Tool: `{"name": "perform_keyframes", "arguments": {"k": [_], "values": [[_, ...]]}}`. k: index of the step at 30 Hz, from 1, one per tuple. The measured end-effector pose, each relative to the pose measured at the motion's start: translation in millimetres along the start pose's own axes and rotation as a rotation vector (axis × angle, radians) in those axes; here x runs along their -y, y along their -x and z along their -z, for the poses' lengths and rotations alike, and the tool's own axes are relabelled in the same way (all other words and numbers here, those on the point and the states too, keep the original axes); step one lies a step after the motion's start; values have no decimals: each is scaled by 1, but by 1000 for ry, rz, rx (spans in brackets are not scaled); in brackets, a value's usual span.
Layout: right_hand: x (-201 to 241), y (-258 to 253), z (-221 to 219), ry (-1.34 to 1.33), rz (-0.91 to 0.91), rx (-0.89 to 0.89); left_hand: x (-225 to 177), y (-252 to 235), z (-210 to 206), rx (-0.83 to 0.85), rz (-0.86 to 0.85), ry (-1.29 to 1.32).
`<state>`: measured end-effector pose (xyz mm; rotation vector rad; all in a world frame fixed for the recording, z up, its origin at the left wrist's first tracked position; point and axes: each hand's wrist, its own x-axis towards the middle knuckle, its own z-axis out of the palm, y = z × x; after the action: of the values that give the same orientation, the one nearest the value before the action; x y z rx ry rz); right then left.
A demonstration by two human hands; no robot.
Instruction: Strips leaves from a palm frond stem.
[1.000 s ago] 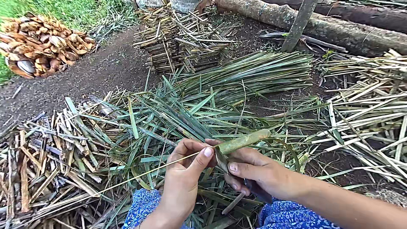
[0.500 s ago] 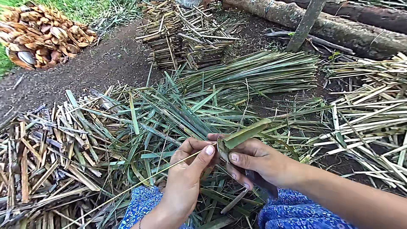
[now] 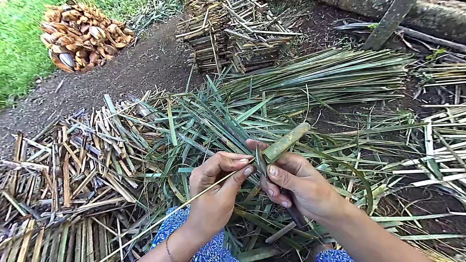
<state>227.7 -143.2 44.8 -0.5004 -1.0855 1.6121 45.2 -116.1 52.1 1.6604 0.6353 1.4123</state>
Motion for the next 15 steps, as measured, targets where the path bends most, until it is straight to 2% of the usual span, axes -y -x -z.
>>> {"name": "perform_keyframes", "arguments": {"k": [6,10,12,14,15], "values": [[-15,-2,2,20,114,-112,6,-7,-5,7,35,-19],[-29,-9,6,-8,115,-254,19,-13,-8,11,72,-86],[-36,-15,19,-64,98,-485,25,-16,-4,-1,105,-124],[-41,-21,59,-184,80,-799,23,-16,9,-48,149,-169],[-46,-22,82,-255,66,-902,22,-16,17,-69,151,-199]]}}
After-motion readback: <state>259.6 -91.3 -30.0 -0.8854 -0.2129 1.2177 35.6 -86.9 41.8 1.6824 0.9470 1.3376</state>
